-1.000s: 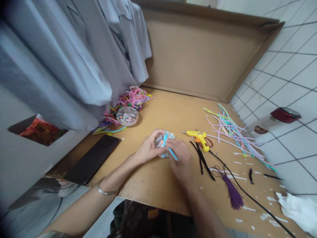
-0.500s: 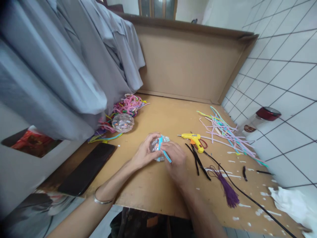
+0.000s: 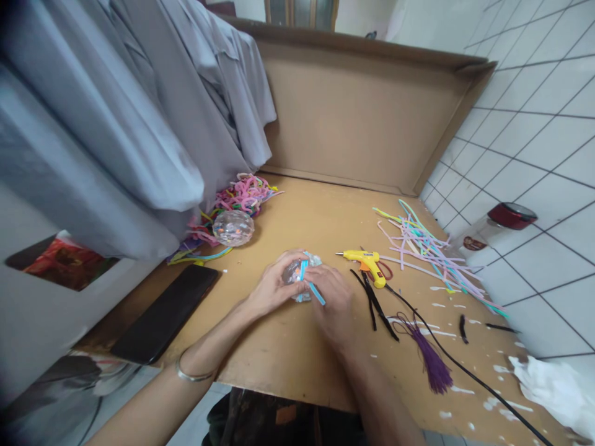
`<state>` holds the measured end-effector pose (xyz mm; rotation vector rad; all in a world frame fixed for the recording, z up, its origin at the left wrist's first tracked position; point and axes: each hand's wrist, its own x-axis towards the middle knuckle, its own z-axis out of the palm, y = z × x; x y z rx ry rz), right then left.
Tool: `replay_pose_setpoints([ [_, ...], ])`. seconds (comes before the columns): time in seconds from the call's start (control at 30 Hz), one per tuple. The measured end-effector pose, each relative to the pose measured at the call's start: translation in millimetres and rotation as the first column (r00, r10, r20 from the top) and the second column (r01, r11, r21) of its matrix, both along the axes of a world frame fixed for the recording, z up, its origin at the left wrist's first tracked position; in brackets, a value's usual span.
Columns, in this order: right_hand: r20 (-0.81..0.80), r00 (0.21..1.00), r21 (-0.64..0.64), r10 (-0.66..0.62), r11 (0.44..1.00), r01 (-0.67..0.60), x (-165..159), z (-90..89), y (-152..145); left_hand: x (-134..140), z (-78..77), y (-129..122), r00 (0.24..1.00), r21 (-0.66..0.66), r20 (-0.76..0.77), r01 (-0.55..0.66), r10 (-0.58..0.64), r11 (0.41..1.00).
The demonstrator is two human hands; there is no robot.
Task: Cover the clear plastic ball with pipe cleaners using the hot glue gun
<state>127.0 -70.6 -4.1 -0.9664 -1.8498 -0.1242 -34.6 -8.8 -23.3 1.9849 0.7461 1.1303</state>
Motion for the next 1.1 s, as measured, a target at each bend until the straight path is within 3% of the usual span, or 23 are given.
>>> replay_pose_setpoints([
  [0.37, -0.005, 1.0, 0.003, 0.019, 1.0, -0.019, -1.4, 1.6, -1.0, -4.6, -2.2, 5.4, 0.997, 0.014, -0.06, 0.047, -0.046, 0.999],
  [0.57, -0.052, 0.999, -0.075, -0.017, 0.997, 0.013, 3.6, -9.4, -1.0, -8.9, 0.5, 5.1, 0.986, 0.029, -0.117, 0.12, -0.116, 0.992],
  [0.73, -0.023, 1.0, -0.117, -0.01, 0.993, 0.007, 6.3, -12.3, -0.8, -7.5, -2.6, 7.8, 0.974, 0.097, -0.202, 0.119, -0.098, 0.988],
  [0.97, -0.051, 0.997, -0.002, -0.051, 0.999, 0.051, -0.5, -12.5, 0.6, 1.3, -10.5, 6.6, 0.992, 0.228, -0.127, 0.037, -0.008, 0.973],
  [1.1, -0.047, 0.982, 0.078, -0.183, 0.979, 0.187, -4.0, -18.6, -2.1, 4.9, -9.9, 2.0, 0.991, 0.213, -0.127, -0.024, 0.052, 0.977],
])
